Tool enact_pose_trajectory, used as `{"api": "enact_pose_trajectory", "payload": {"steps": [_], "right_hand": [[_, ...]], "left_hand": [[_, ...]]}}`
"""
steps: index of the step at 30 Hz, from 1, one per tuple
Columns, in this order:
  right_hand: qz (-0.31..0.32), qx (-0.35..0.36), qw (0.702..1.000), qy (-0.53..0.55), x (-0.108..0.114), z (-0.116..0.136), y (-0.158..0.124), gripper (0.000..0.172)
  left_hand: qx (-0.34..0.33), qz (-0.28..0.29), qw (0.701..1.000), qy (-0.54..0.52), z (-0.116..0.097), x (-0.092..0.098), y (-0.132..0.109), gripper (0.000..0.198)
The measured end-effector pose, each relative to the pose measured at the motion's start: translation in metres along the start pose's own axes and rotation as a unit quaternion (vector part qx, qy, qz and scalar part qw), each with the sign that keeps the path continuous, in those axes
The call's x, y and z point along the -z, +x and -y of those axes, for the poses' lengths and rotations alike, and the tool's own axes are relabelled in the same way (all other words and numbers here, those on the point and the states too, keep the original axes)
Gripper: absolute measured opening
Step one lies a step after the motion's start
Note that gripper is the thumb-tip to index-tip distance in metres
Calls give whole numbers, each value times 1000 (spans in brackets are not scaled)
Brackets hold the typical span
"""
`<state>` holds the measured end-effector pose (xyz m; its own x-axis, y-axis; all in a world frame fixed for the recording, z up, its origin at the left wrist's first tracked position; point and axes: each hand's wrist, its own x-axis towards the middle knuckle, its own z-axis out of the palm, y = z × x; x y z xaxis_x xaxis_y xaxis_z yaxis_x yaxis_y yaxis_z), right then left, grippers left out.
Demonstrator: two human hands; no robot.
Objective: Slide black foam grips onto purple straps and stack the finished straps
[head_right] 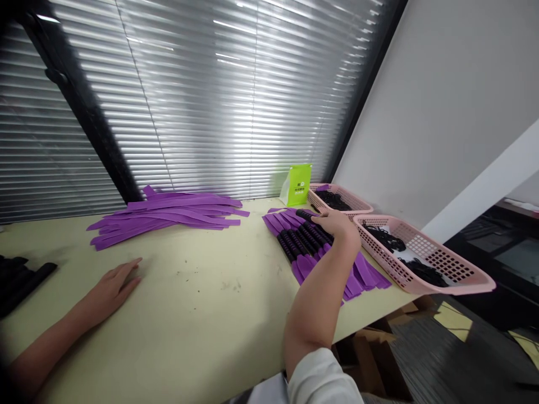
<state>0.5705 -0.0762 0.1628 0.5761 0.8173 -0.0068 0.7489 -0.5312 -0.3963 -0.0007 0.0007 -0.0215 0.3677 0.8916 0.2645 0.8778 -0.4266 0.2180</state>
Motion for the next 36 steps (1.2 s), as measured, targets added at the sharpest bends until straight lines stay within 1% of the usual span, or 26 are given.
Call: {"api": "enact_pose_trajectory", "payload": {"steps": [3,8,13,16,22,28,31,33,36], "right_hand": [[11,-12,1000,3,-4,1,3,32],[29,-8,1000,-2,-14,3,15,31],[2,-20,1000,-3,-24,-1,30,36],[3,-32,999,5,-27,-3,33,37],[41,-49,998,30,-28,-6,28,37],[93,-43,994,-26,-24,-3,20,32],[139,-48,989,-20,-29,-1,21,31],[168,-54,984,-5,-35,-1,25,34],[195,-63,979,14,-45,-1,31,40]], "left_hand": [[-1,-1,1000,1,1,0,0,61],[-4,5,1000,9,1,-1,0,62],[-6,3,1000,7,2,-1,1,62],[-6,7,1000,6,2,0,0,63],[2,5,1000,7,-1,0,0,63],[4,11,1000,9,-2,2,0,63],[3,10,1000,8,-3,3,0,63],[-1,6,1000,9,-3,3,0,62],[-6,3,1000,10,-2,3,1,61]]}}
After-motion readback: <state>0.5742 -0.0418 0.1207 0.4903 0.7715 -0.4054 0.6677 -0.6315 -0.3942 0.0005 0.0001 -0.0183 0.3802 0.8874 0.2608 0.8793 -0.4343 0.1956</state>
